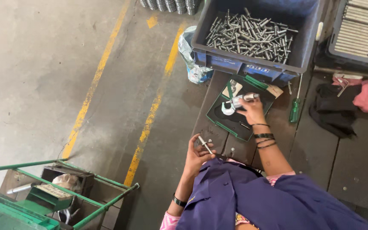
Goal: The person places a metal rod into a lathe chuck, closes the machine door, and runs the lathe to machine the part. They then open the door, remove the finished piece, and measure it with a micrometer before placing it with other completed parts.
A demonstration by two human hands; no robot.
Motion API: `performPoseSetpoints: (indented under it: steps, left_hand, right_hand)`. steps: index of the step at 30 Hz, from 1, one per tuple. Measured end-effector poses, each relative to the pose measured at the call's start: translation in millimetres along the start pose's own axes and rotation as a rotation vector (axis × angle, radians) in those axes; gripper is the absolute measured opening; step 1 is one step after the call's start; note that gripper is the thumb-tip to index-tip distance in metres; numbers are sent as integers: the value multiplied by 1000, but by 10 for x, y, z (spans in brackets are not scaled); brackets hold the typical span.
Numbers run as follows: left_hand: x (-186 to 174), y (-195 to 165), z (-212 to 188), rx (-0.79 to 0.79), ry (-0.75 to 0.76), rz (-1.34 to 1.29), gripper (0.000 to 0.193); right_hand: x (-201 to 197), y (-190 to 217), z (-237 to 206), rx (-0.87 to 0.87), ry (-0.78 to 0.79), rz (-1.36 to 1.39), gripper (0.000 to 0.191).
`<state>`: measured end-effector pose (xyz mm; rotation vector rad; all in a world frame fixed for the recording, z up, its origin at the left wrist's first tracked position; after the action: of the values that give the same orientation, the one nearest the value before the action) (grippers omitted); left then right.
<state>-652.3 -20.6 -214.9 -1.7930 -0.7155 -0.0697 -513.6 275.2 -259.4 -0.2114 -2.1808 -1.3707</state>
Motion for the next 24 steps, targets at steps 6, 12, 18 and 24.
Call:
performPoseSetpoints:
  steps: [6,12,18,24]
  left_hand:
    - [66,-216,35,51,-24,28,101]
    - [522,-616,333,77,218,147,104]
    - [1295,-929,544,43,496,199,104]
    - [1888,-1326,485,70,808,140,102]
  right_hand:
    - [124,-44,-69,-247,-169,-163,50]
    - [-64,675,-728,-235,100,484,50]
    - [221,1606,-1796,-410,194,309,50]
    - [506,2231,-2445,-704,237,80,43]
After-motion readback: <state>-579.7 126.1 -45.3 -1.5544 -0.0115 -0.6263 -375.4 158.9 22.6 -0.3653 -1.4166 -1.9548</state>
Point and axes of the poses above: each hand's wrist, its own z-axis towards the middle knuckle, its own x-axis out of the palm, y = z × x, the point moved 7 cm from there along z, towards the middle knuckle, and after that the axes turned 10 degrees about z, right-handed, at the moved point
